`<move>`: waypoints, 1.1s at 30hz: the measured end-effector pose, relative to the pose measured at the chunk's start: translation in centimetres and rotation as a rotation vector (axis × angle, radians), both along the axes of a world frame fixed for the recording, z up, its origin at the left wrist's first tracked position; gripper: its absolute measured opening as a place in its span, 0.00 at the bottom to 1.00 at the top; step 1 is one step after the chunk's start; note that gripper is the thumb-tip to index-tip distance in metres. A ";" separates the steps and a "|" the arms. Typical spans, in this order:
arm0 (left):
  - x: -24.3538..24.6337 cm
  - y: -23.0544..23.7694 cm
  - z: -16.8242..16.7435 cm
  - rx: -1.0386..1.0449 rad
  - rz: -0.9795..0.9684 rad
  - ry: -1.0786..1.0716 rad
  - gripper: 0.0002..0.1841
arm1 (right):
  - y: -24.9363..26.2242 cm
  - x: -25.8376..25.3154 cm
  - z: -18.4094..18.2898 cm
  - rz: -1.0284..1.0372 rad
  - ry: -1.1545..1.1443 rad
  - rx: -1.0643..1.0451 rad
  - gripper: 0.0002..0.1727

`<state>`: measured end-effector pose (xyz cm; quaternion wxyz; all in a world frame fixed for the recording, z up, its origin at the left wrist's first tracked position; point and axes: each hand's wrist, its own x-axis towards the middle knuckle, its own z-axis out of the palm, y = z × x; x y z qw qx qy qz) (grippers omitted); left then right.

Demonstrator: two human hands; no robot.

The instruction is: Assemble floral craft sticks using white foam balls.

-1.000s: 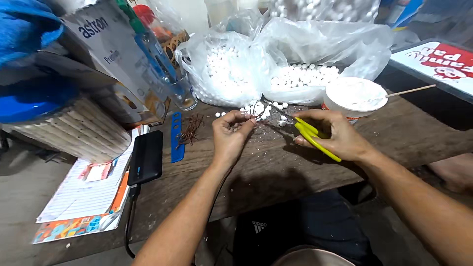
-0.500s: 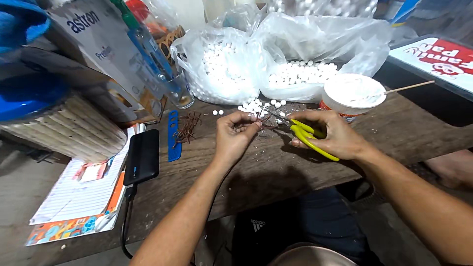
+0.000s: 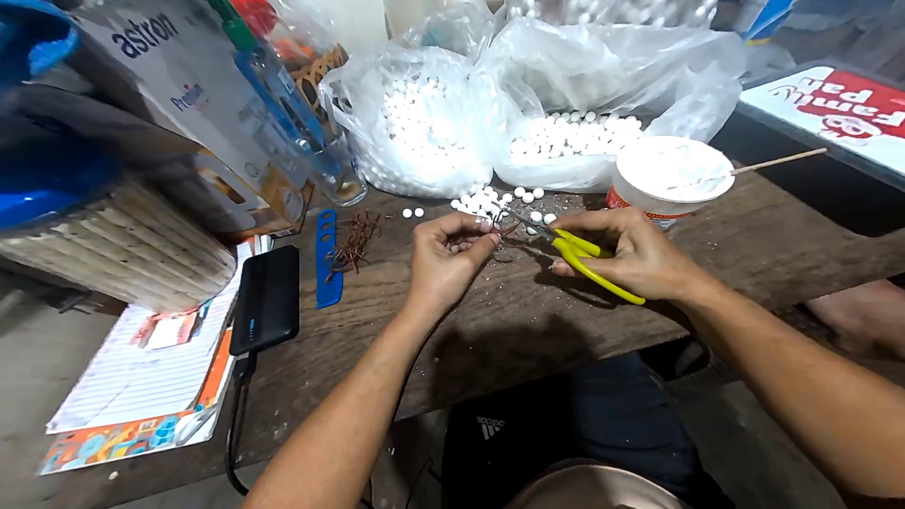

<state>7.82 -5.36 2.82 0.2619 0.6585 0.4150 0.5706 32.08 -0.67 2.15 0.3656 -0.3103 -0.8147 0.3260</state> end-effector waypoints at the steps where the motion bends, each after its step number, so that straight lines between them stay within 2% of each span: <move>1: -0.1 0.0 0.0 0.004 -0.002 0.008 0.08 | 0.0 0.0 -0.1 0.001 0.007 -0.001 0.19; 5: -0.1 0.1 -0.1 -0.006 0.018 0.012 0.08 | 0.1 0.1 -0.2 -0.018 -0.014 -0.007 0.16; 8: -0.1 0.0 0.2 -0.060 0.043 -0.047 0.08 | 0.1 0.0 -0.1 -0.100 -0.187 0.100 0.19; 11: 0.1 0.0 0.3 -0.126 0.025 -0.134 0.08 | -0.4 -0.3 0.5 -0.085 -0.380 0.199 0.23; 14: 0.3 0.0 0.3 -0.165 0.010 -0.201 0.09 | -0.9 0.1 1.1 -0.050 -0.410 0.327 0.21; 17: 0.4 -0.1 0.4 -0.183 0.021 -0.220 0.10 | -1.5 1.8 2.1 -0.094 -0.264 0.429 0.17; 20: 0.8 0.0 0.4 -0.169 0.030 -0.229 0.10 | -2.5 5.8 4.4 -0.271 -0.026 0.456 0.09; 21: 0.9 0.1 0.5 -0.164 0.031 -0.222 0.10 | -2.7 7.2 4.9 -0.347 0.068 0.431 0.10; 24: 1.7 0.1 1.0 -0.150 0.027 -0.217 0.09 | -2.9 10.6 4.0 -0.515 0.242 0.250 0.25; 26: 2.4 0.0 1.7 -0.136 0.025 -0.196 0.09 | -2.6 11.6 2.6 -0.598 0.264 0.091 0.22; 27: 2.9 0.1 1.9 -0.123 0.025 -0.184 0.09 | -2.3 11.6 2.0 -0.630 0.299 0.025 0.14; 28: 3.3 0.2 2.1 -0.110 0.023 -0.174 0.09 | -2.0 11.5 1.6 -0.641 0.343 -0.031 0.04; 31: 4.6 0.8 2.3 -0.056 -0.001 -0.120 0.06 | -1.1 10.5 1.1 -0.573 0.417 -0.029 0.15; 33: 5.0 1.2 2.0 -0.007 -0.026 -0.068 0.05 | -0.8 9.9 1.3 -0.516 0.442 0.091 0.13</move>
